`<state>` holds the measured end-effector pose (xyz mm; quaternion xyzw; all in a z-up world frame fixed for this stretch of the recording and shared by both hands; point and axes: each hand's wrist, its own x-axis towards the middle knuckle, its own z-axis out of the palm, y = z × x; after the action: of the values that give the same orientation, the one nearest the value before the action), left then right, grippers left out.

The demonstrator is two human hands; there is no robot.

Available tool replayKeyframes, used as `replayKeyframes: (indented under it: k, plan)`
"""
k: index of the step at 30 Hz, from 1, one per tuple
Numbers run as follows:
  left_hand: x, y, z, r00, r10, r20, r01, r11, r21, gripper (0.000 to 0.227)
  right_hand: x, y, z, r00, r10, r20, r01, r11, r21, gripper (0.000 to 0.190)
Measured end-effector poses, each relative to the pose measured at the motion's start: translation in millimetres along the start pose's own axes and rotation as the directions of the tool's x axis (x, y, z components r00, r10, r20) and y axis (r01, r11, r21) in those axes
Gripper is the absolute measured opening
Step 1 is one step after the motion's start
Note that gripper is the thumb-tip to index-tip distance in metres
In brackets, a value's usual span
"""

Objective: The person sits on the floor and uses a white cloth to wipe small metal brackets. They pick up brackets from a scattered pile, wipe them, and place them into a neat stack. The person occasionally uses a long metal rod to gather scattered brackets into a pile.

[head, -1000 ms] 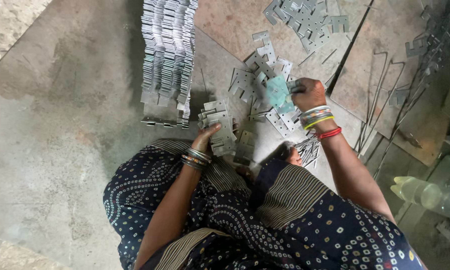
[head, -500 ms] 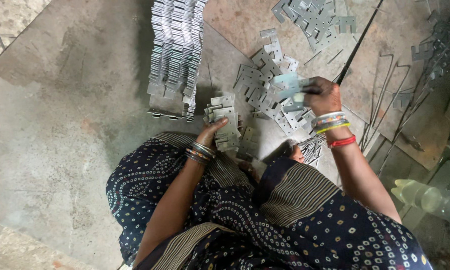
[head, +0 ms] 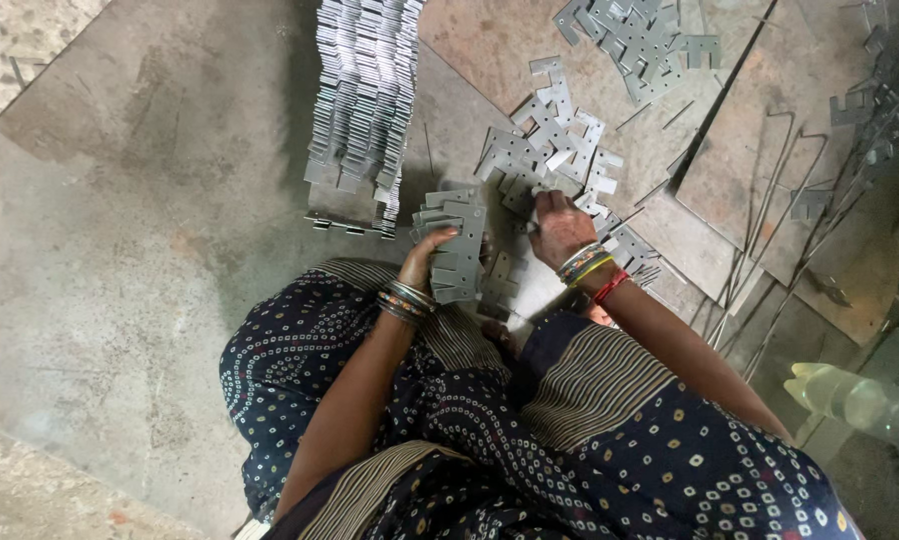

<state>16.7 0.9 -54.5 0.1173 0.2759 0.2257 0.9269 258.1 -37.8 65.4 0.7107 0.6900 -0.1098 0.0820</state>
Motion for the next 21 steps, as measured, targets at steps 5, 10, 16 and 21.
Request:
replayKeyframes:
  k: [5, 10, 16, 21]
  plan:
    - [-9, 9, 12, 0.995, -0.068, -0.080, 0.072, 0.996, 0.045, 0.055, 2, 4, -3, 0.999, -0.018, -0.028, 0.015, 0.995, -0.097, 0.040]
    - [-13, 13, 19, 0.997, -0.007, -0.080, 0.009, 1.000, 0.017, 0.056, -21, 2, -35, 0.848, -0.272, -0.454, 0.347, 0.933, 0.089, 0.034]
    - [-8, 9, 17, 0.995, 0.011, 0.103, 0.005, 0.988, -0.153, 0.061, -48, -13, -36, 0.865, -0.447, -0.227, 0.446, 0.893, -0.056, 0.047]
    - [-4, -4, -1, 1.000, -0.013, -0.012, 0.012, 0.997, -0.075, 0.048, -60, -36, 8, 0.804, -0.574, 0.156, 0.583, 0.813, -0.009, 0.066]
